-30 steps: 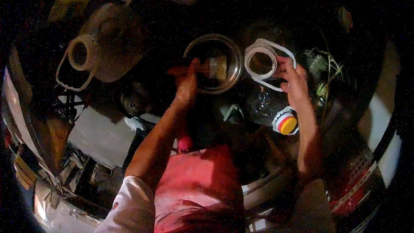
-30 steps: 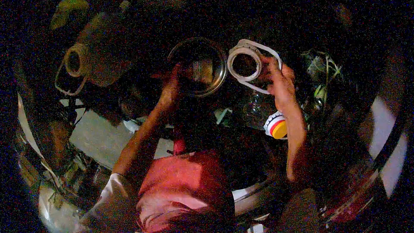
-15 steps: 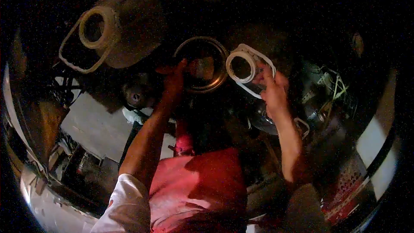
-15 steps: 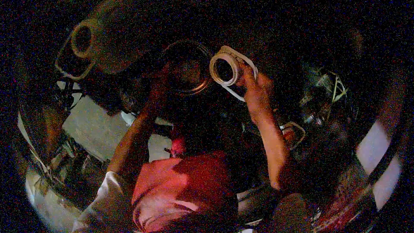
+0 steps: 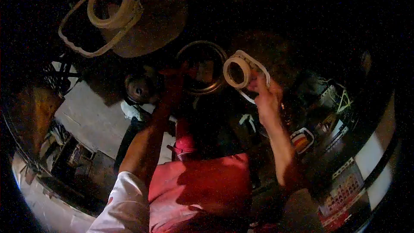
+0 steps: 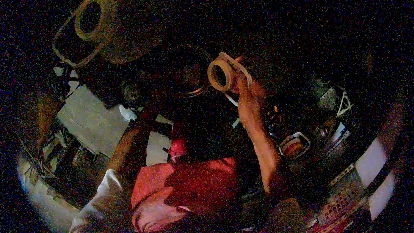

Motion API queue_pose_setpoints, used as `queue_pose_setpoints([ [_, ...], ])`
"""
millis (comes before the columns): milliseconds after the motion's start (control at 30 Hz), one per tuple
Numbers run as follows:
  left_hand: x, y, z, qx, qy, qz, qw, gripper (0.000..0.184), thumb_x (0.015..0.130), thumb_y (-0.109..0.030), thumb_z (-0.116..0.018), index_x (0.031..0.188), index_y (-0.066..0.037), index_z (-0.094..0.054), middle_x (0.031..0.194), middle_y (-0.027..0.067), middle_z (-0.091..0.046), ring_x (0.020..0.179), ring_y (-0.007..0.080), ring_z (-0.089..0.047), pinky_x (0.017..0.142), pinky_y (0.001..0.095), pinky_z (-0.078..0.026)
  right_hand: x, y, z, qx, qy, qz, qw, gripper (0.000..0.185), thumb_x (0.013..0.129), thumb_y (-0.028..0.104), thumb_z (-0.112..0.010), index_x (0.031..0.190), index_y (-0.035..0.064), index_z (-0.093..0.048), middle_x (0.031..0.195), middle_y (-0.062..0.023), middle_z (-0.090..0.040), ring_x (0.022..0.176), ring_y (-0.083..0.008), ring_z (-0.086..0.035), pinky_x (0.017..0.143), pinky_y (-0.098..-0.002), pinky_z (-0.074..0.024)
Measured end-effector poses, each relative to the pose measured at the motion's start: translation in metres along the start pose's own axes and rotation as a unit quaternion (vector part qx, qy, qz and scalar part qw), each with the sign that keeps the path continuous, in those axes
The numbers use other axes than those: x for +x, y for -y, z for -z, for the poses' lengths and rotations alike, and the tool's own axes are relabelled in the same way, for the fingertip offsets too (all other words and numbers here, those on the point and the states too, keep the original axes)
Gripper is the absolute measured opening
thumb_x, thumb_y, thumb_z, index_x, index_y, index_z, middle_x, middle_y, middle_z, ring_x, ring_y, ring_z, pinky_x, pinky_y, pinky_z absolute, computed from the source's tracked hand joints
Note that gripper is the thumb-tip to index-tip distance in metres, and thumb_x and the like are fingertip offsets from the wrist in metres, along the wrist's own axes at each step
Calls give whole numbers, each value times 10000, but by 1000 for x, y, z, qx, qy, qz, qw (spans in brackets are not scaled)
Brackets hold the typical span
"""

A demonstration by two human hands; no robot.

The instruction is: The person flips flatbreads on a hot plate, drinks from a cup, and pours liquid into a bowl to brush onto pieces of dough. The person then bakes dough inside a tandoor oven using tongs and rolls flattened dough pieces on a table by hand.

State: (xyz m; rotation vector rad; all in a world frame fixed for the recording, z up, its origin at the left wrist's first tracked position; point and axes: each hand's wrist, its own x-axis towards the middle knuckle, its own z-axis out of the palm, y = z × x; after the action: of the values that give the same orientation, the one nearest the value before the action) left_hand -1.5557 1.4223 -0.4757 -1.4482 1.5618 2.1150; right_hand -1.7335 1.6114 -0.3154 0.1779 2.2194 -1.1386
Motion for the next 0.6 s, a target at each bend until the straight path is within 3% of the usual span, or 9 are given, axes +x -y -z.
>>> queue_pose_setpoints([
  [100, -2, -1, 1, -10, 2, 3, 1000, 588, 902, -487, -518, 1225, 5, -544, 1213, 175, -558, 1131, 277, -494, 992, 397, -359, 3, 1, -1, 35, 1, -19, 999, 384, 935, 381, -541, 1067, 33, -634, 825, -25, -630, 805, -151, -621, 530, -253, -377],
  [167, 2, 2, 2, -16, 4, 2, 1000, 585, 903, -483, -518, 1226, 4, -542, 1213, 173, -557, 1127, 276, -494, 989, 396, -360, 3, 4, -6, -19, -10, -8, 1000, 399, 926, 395, -550, 1032, 20, -632, 842, -47, -651, 804, -147, -622, 546, -258, -396],
  [267, 7, 6, 3, -18, 2, -3, 1000, 581, 904, -478, -519, 1229, 4, -539, 1214, 171, -556, 1122, 274, -495, 985, 394, -362, 2, 3, -13, 29, -1, 0, 1000, 387, 926, 397, -549, 983, 23, -632, 850, -60, -666, 791, -142, -625, 544, -259, -397],
  [367, 8, 8, 5, -25, 0, -4, 1000, 578, 904, -472, -520, 1231, 4, -536, 1214, 168, -556, 1116, 272, -497, 981, 392, -364, 11, -25, -12, -39, -8, 26, 999, 370, 934, 383, -537, 943, 25, -629, 852, -55, -668, 758, -127, -617, 534, -254, -389],
  [600, 14, 13, 9, -36, 4, -4, 999, 568, 906, -459, -522, 1236, 4, -529, 1215, 161, -554, 1103, 268, -499, 972, 388, -368, 6, -16, -26, -36, -4, 4, 999, 369, 941, 384, -526, 921, 30, -629, 821, -47, -676, 702, -108, -599, 506, -243, -365],
])
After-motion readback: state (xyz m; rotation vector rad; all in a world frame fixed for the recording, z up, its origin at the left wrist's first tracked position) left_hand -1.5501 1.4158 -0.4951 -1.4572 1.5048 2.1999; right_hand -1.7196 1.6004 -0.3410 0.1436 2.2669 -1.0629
